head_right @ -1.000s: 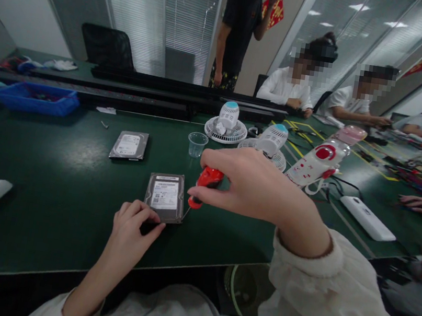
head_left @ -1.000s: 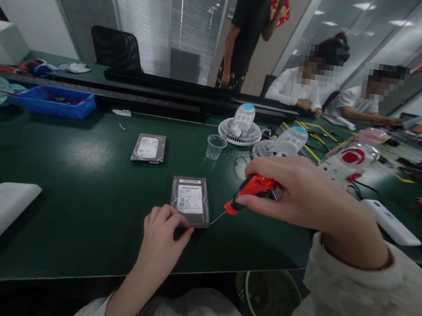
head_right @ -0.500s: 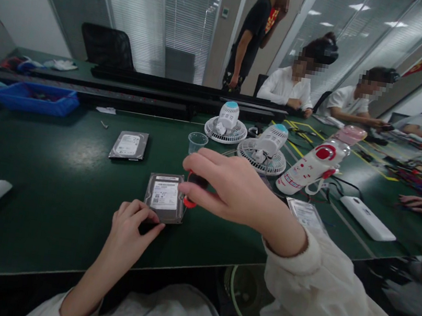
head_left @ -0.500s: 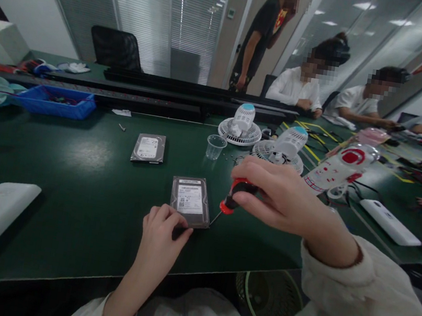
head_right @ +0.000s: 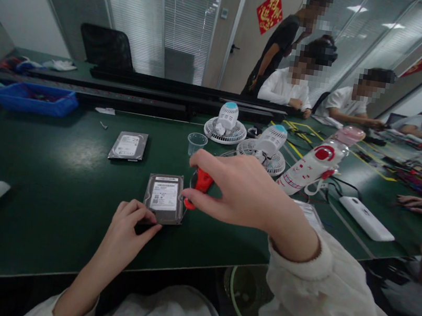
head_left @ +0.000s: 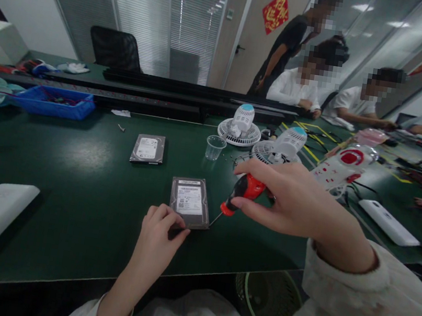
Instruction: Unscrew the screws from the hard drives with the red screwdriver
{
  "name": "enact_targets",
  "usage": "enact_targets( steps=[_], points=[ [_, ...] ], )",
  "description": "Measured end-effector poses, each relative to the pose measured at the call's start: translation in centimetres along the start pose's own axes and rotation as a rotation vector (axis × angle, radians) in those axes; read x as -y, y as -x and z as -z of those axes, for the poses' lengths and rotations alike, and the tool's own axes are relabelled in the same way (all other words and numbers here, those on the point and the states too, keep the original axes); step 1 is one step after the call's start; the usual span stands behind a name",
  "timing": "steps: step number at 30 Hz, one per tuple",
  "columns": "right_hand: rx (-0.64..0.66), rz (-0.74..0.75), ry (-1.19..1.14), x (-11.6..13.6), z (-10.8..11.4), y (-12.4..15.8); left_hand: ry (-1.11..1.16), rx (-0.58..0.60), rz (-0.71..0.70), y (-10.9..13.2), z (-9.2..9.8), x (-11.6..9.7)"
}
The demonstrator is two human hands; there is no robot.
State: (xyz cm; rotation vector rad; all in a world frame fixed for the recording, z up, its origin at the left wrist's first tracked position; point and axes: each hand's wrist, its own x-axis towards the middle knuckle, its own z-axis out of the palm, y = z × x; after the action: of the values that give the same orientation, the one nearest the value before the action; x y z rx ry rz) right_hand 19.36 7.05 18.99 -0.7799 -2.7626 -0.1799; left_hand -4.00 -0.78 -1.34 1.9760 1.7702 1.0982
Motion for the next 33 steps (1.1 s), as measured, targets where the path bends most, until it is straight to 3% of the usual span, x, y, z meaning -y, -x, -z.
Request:
enact_targets(
  steps=[6, 12, 19, 26, 33],
  points=[
    [0.072, -0.013, -0.125, -0.4, 0.5, -0.1, 0.003, 0.008, 0.008, 0.0, 0.0, 0.1],
    [0.079, -0.14, 0.054, -0.3, 0.5, -0.3, 0.009, 0.0, 0.002, 0.0, 0.0, 0.1],
    [0.087, -0.026, -0.121, -0.6, 0.3, -0.2, 0.017, -0.002, 0.004, 0.0, 0.1, 0.0],
    [0.089, -0.125, -0.035, -0.4, 0.4, -0.5, 0.013, -0.007, 0.008, 0.0, 0.1, 0.0],
    [0.047, 0.025, -0.141, -1.1, 0.4, 0.0, 0.023, -0.016, 0.001, 0.0, -0.1, 0.1]
  ],
)
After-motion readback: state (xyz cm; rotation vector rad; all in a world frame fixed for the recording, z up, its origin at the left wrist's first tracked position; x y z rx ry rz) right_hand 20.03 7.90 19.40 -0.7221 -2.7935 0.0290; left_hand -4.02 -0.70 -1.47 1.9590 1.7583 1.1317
